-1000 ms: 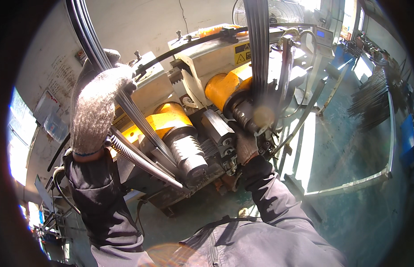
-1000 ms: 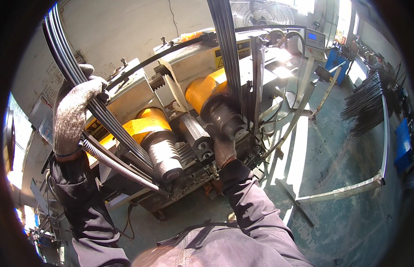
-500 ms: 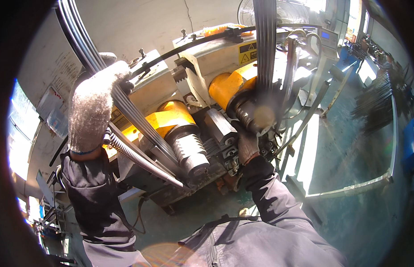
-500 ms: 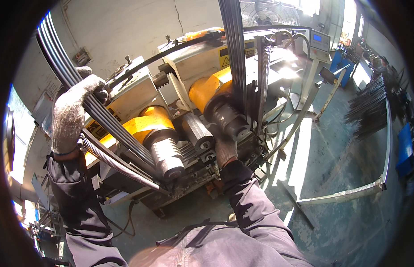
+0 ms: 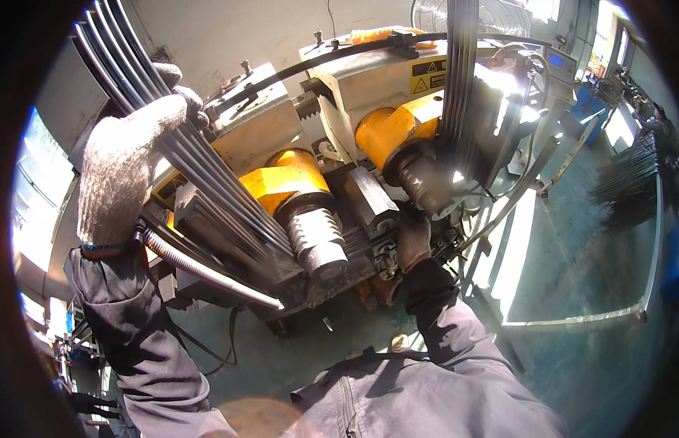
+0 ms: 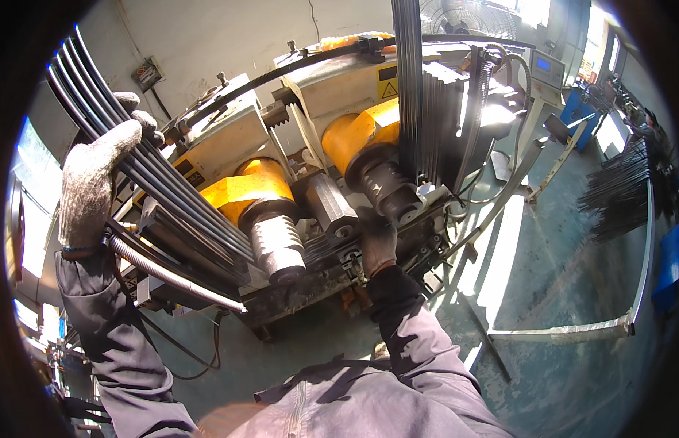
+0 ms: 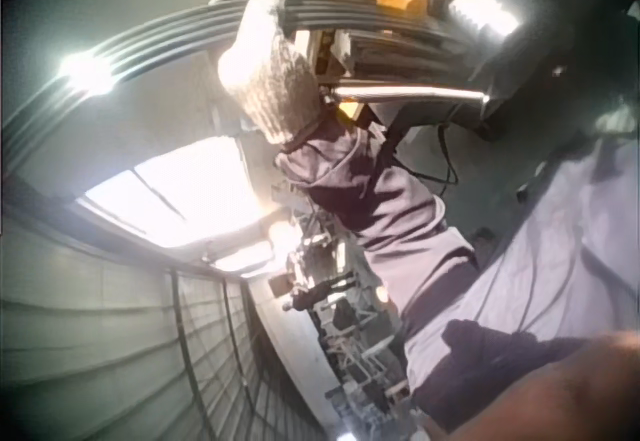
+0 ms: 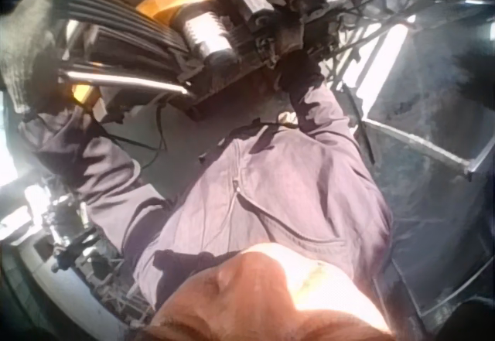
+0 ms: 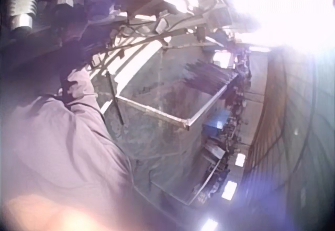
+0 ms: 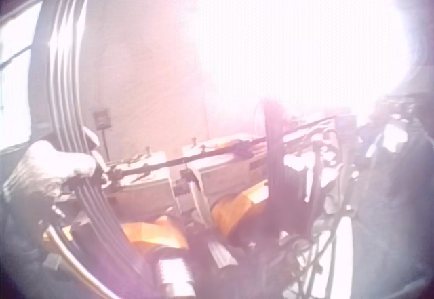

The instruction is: The person repeatedly picks up bundles of long metal rods from a floor stack and feeds them into a bending machine. The rods are guided through rollers and emerge as curved pieces, which are then placed into a collection rack. The process is repeated continuously throughout the clip.

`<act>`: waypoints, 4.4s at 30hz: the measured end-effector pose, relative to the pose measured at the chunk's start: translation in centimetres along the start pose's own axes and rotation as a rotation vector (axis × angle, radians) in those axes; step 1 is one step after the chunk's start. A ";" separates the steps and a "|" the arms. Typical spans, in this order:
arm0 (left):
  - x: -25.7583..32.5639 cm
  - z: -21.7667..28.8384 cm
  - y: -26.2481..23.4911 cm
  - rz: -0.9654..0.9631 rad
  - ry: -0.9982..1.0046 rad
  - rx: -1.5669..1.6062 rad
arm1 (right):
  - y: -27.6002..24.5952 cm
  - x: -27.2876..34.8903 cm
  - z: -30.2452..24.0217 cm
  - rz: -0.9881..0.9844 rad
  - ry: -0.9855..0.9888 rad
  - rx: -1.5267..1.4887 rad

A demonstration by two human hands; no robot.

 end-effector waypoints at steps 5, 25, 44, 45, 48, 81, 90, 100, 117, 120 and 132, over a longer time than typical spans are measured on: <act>0.1 -0.2 -0.2 -0.019 -0.112 0.052 | -0.2 0.3 -0.9 -0.002 -0.083 -0.009; 1.0 1.2 0.4 0.022 -0.339 0.304 | -0.7 0.6 -1.4 0.022 -0.477 0.354; 22.7 11.1 2.9 0.355 -0.276 0.287 | -14.4 15.0 -2.4 0.132 0.369 -0.766; 25.2 11.0 3.8 0.264 -0.302 0.318 | -17.9 17.5 -1.7 0.158 0.390 -0.782; 33.3 8.7 9.3 0.502 -0.384 0.776 | -30.4 24.0 1.2 0.352 0.483 -0.591; 65.9 32.8 49.3 0.123 -1.526 1.065 | -89.3 22.5 23.2 0.420 0.138 1.194; 89.0 30.3 39.3 0.976 -1.545 1.107 | -40.2 53.1 26.6 -1.033 0.320 1.027; 112.5 32.3 20.5 1.538 -1.493 0.959 | 2.4 64.9 -1.1 -1.228 -0.377 0.618; 121.9 31.0 14.5 1.054 -2.006 0.037 | 42.4 107.2 -20.4 -1.760 -0.999 0.700; 121.2 28.1 8.8 1.109 -1.996 0.080 | 45.3 110.2 -20.2 -1.770 -1.025 0.813; 120.9 13.5 -9.3 2.078 -1.741 0.643 | 51.3 111.2 -18.5 -2.263 -0.935 0.882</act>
Point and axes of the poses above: each hand's wrist, its own x-axis away from the middle knuckle, its own y-axis out of the palm, z = x × y, the point moved 3 cm from there along -x, towards the middle knuckle, and after that the axes turned 2 degrees about -z, right-handed, at the moved point
